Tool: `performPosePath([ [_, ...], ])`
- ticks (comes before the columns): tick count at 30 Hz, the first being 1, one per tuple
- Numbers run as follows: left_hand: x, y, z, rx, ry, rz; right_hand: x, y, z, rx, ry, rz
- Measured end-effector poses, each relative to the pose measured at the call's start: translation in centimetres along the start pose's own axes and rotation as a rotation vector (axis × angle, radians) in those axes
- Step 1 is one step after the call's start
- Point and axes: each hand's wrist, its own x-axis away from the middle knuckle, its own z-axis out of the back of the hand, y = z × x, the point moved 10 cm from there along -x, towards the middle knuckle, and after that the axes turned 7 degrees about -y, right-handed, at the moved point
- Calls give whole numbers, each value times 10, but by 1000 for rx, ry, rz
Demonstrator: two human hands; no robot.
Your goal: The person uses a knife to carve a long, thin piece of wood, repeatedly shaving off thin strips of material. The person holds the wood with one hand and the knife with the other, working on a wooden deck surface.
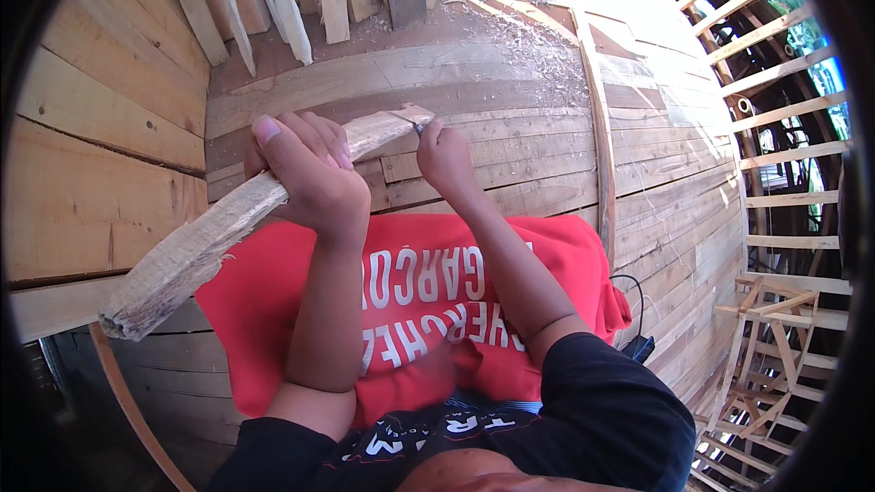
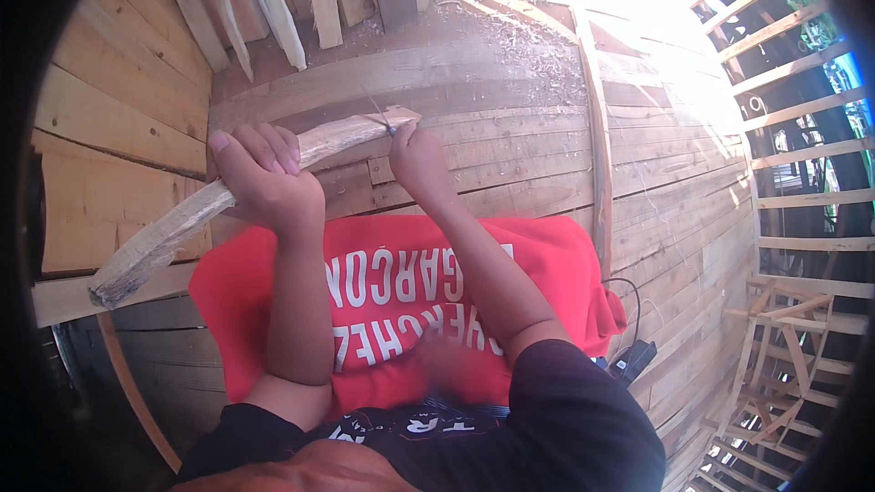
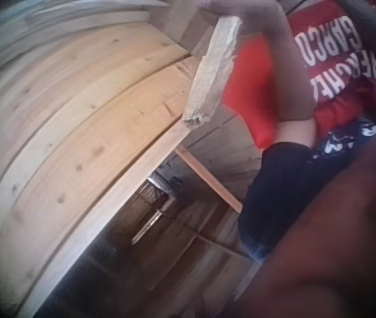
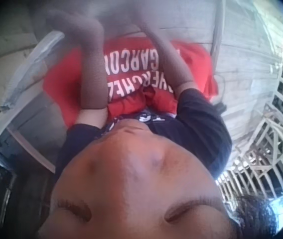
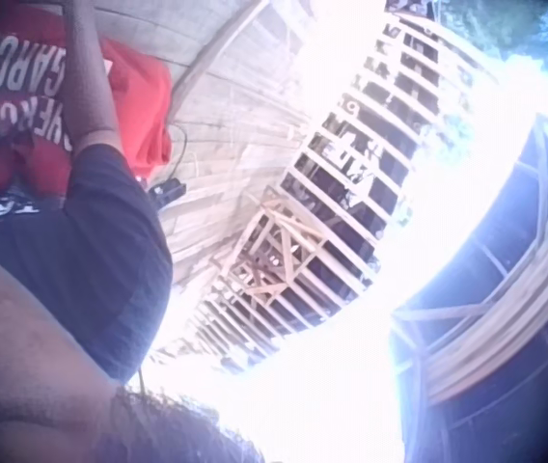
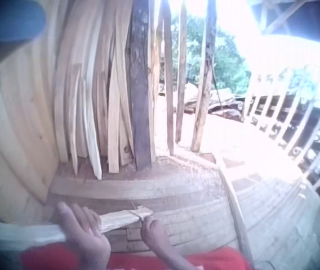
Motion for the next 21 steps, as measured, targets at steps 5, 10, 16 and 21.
performPosePath([
  [5, 1, 0, -8, 35, -23, 14, -8, 52, 7, -3, 161, -62],
  [10, -7, -2, 10, 22, 108, 58, 8, -6, -4, -102, 25, -5],
  [16, -4, -5, 7, 69, 65, 59, -22, 84, -12, -32, 78, -140],
  [21, -2, -4, 9, 28, 52, 62, -3, 27, -11, -83, 8, -37],
])
